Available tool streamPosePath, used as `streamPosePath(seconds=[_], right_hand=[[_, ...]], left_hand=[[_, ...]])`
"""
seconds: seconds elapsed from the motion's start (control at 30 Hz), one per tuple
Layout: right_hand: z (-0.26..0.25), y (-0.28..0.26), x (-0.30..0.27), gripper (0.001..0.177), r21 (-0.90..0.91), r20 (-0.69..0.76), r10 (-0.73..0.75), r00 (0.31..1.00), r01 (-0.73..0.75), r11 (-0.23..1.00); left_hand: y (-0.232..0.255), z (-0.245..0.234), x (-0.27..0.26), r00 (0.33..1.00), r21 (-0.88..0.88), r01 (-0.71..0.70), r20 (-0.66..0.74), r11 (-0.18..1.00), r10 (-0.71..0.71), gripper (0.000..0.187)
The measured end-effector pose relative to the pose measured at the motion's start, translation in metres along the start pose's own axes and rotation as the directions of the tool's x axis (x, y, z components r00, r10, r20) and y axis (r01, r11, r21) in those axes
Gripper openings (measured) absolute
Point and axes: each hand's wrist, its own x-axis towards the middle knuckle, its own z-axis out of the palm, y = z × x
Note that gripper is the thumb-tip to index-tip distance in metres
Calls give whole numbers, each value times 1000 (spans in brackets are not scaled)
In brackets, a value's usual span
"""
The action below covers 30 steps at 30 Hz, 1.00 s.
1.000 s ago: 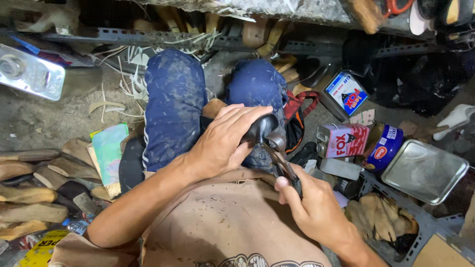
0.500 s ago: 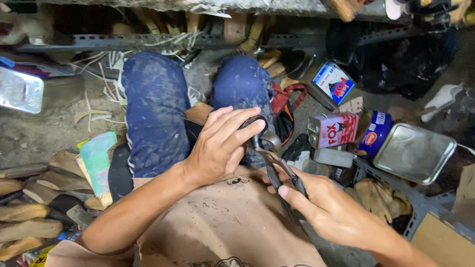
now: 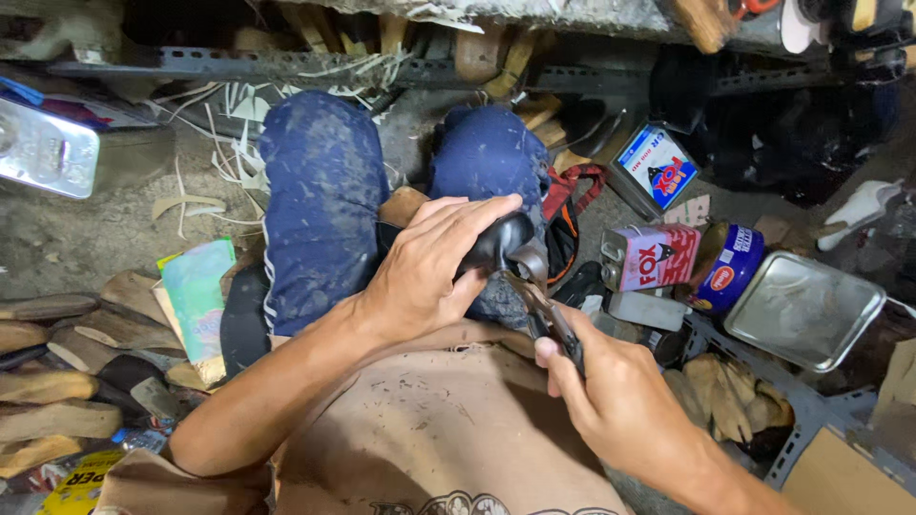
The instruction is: The person sits on the floor and uses a hammer and a curved metal tool to work on the sole of a black shoe. They repeatedly strike the tool with the hammer to shape or attach the sole, occasionally pausing to inspect the shoe.
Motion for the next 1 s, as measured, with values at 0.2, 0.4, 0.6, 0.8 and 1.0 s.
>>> streamPosePath(seconds=[0.2, 0.4, 0.6, 0.8, 1.0], right_hand=[[30, 10, 13, 45, -47, -206, -60, 977, 52, 998], [48, 22, 15, 40, -175, -378, -239, 895, 184, 967], [52, 34, 11, 34, -359, -312, -228, 922, 108, 927], [58, 45, 17, 46, -362, -234, -104, 967, 12, 932], [60, 46, 21, 49, -416, -246, -140, 959, 26, 909]], left_hand=[[-5, -8, 5, 999, -66, 35, -18, 997, -37, 68], [-10, -8, 0, 998, -76, 45, 37, 996, -43, 70], [1, 1, -11, 1000, 28, -26, 10, 999, 25, 73], [40, 0, -12, 943, -69, 322, 113, 944, -313, 85], [40, 16, -12, 870, -206, 461, -86, 863, -486, 45]])
